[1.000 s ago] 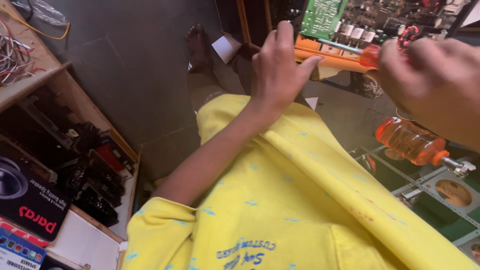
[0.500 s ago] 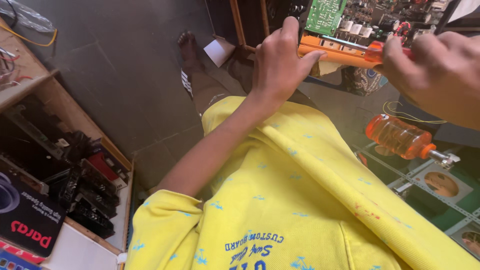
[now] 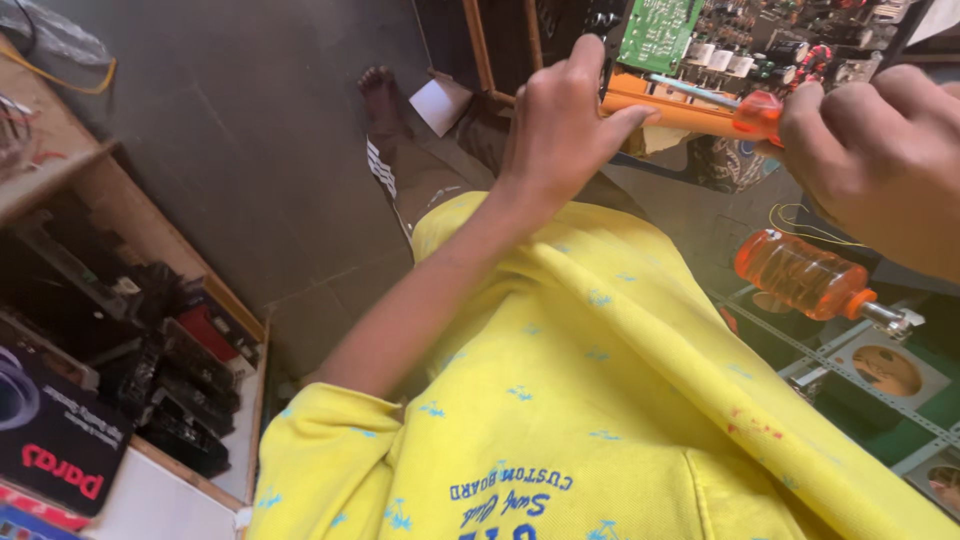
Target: The person uses a screwdriver to tighten screws on a circuit board mounted on a wooden frame. They also pick up a small screw from a white tray and place it onto the board.
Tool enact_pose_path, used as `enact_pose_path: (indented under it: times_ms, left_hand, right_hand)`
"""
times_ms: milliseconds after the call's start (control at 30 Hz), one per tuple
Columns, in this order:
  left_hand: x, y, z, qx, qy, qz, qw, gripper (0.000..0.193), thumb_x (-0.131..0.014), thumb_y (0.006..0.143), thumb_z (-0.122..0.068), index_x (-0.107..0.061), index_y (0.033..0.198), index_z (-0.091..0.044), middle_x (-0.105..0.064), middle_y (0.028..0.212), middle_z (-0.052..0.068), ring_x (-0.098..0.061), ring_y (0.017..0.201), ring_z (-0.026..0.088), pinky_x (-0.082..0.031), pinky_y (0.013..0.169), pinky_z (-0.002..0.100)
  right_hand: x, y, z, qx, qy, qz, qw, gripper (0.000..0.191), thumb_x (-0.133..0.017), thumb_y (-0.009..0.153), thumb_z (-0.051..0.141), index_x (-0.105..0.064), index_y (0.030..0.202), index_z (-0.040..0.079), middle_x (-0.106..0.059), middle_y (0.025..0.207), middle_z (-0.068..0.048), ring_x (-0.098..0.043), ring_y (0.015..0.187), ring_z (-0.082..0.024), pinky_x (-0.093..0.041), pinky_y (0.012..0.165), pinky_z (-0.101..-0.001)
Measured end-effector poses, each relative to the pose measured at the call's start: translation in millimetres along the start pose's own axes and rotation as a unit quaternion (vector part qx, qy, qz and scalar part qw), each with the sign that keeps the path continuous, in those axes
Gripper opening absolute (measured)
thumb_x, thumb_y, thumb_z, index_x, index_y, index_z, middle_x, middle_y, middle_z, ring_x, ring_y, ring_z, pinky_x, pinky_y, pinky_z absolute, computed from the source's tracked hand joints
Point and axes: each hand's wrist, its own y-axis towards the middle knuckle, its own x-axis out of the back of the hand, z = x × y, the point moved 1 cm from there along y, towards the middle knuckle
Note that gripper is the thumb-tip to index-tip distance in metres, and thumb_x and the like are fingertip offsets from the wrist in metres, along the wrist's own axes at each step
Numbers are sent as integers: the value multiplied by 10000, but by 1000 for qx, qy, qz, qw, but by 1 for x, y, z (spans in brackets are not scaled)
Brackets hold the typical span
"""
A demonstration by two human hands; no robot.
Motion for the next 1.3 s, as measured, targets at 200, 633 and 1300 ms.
enact_pose_path:
  times_ms: [200,633,1300]
  left_hand:
    - [-2,0,5,-9,35,-2,999,594,-937,711,-343,-506,964,-23,-691,801,197,-709,807,428,-551,659,493]
    - [3,3,3,7,54,9,998,559,-940,674,-338,-533,912,-37,-700,769,200,-709,773,430,-556,664,505]
    - [5,5,6,-37,15,13,999,556,-932,722,-358,-544,919,-12,-703,773,217,-702,791,432,-566,666,486]
  right_hand:
    - [-28,13,-24,-460,532,226,674,401,-789,902,395,-667,1033,36,-598,746,-98,-548,606,-188,-415,483,-341]
    - [-3,9,-9,-110,314,-65,941,328,-786,976,234,-671,1064,-61,-606,803,-43,-598,760,-77,-492,677,-288]
    - [-23,12,-17,-406,498,162,749,384,-729,932,379,-708,938,-4,-539,607,-40,-447,468,-132,-317,394,-310]
